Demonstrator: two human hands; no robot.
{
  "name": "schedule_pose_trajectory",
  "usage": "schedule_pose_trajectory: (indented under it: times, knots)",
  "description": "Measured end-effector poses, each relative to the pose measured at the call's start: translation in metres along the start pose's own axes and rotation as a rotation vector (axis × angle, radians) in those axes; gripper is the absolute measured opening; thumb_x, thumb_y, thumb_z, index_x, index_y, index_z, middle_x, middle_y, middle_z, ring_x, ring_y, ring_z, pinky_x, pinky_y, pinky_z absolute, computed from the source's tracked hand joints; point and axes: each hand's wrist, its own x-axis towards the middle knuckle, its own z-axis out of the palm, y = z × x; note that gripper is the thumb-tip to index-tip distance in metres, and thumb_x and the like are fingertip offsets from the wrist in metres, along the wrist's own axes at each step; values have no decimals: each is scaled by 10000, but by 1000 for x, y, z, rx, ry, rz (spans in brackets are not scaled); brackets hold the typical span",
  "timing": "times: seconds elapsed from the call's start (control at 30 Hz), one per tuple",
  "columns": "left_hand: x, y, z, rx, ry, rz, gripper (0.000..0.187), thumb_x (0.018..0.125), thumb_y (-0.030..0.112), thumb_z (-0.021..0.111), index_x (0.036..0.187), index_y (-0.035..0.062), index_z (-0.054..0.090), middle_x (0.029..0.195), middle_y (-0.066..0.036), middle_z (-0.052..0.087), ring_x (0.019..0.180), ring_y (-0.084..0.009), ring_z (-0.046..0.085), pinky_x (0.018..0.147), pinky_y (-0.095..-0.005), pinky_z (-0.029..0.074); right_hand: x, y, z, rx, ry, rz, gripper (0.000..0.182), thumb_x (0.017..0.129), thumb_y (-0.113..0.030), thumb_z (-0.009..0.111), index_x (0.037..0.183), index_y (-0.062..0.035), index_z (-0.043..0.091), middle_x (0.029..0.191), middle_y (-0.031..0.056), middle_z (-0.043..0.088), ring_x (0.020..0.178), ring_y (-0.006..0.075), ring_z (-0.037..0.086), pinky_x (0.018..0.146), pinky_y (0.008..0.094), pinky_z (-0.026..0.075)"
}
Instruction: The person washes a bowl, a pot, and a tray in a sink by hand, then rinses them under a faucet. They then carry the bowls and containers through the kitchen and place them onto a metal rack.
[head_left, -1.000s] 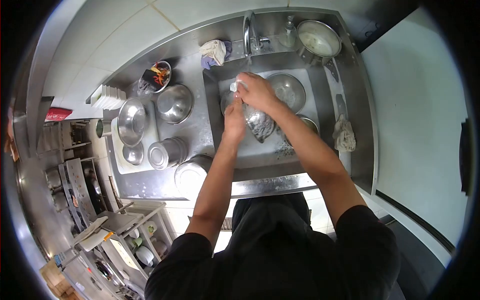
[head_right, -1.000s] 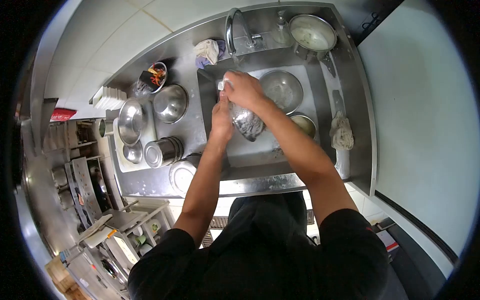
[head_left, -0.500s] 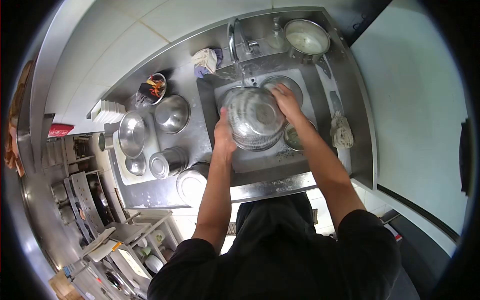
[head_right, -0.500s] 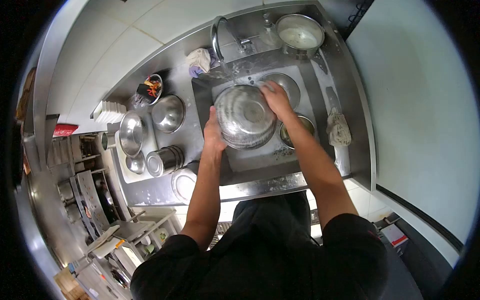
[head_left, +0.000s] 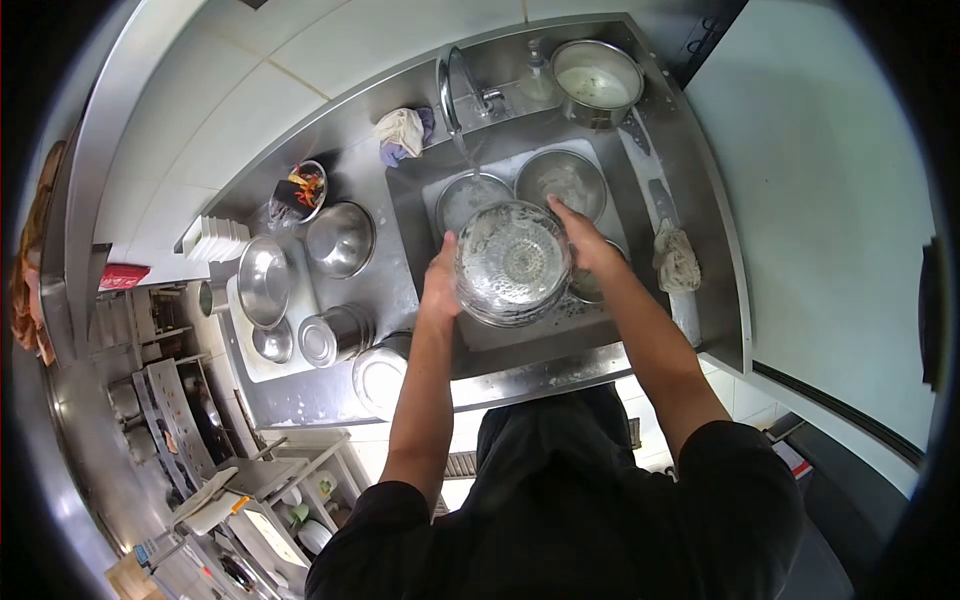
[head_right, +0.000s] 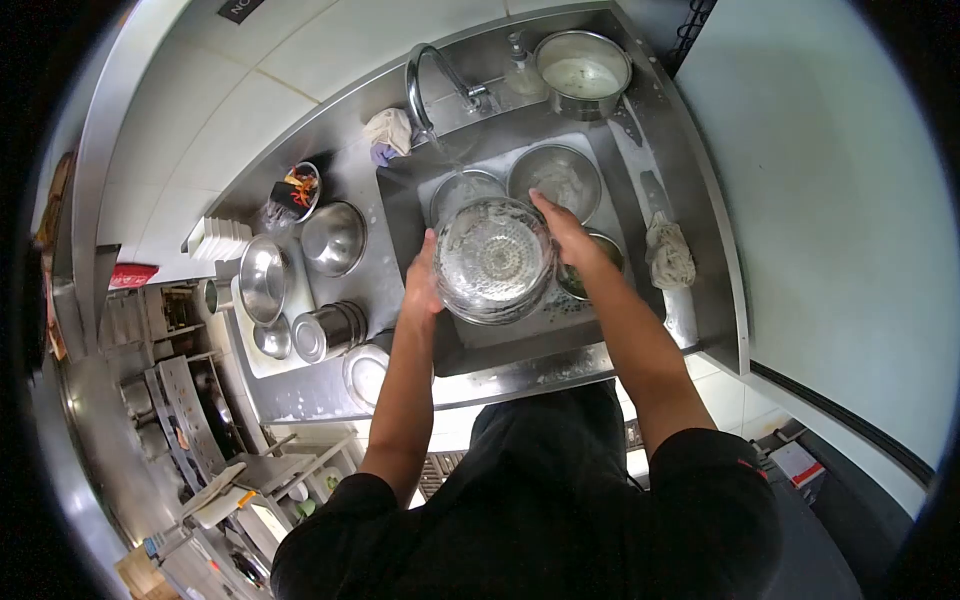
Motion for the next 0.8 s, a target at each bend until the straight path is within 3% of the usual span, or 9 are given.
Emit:
schedule_pose_trajectory:
  times: [0.03,0.17,0.27,0.33,0.37,0.5,0.6,0.7,0.8]
  knots:
    - [5,9,-5,53,19,-38,574,1038,473,494,1333,-13,572,1268,-149,658,1149,-268,632,999,-419,511,-12,-9,-1,40,-82,148,434,964,-307,669,1280,-20,589,1245,92,645,1107,252,635,941,388,509]
    - [29,36,-5,590,164,72,653,993,537,556,1298,-39,600,1213,-133,684,1134,-233,632,985,-362,495,-8,12,-19,180,-591,115,391,956,-291,681,1234,-20,634,1131,67,696,987,155,669,864,308,526]
    - [28,31,12,784,258,41,773,960,608,559,1424,2,437,1307,-146,619,1187,-235,594,996,-386,483,-36,8,28,-260,-501,-301,328,946,-277,692,1154,-26,657,1098,36,694,945,153,666,819,336,546]
    - [19,18,48,808,315,-57,918,937,658,558,1564,54,268,1415,-157,549,1251,-238,554,1009,-415,475,-64,15,71,-534,-206,-451,298,876,-236,713,1072,-18,659,1095,140,709,978,276,688,831,403,550]
    - [6,9,68,610,379,-55,748,998,480,583,1571,129,253,1249,-105,652,1090,-202,639,898,-361,522,-60,21,80,-769,-189,-513,319,854,-227,715,1081,-13,650,1112,181,700,997,314,685,844,418,547]
    - [32,-37,-7,223,247,91,432,1043,355,484,1405,122,464,1076,-113,642,967,-257,655,879,-398,546,-62,55,102,-1270,-270,-467,445,779,-211,701,1175,-31,609,1108,264,665,1070,431,624,912,446,513]
    - [30,-19,-40,-81,165,-15,444,1068,367,430,1379,59,504,1171,-132,641,1019,-302,645,923,-439,534,-86,60,89,-1397,-458,-756,480,760,-195,694,1195,-20,592,1214,272,632,1090,424,632,938,489,516]
    - [1,26,-22,94,173,-25,465,1071,363,435,1400,37,484,1248,-142,623,1112,-296,619,990,-458,505,-49,75,32,-1830,-501,-1077,420,833,-185,654,1239,-82,626,1297,165,618,1201,308,607,1105,483,375]
    - [-27,33,31,185,376,155,425,1050,282,509,1403,46,509,1309,-107,607,1138,-281,613,976,-430,502,-38,40,25,-2074,-348,-1009,352,901,-177,584,1236,-83,642,1317,134,608,1214,241,600,1134,477,327]
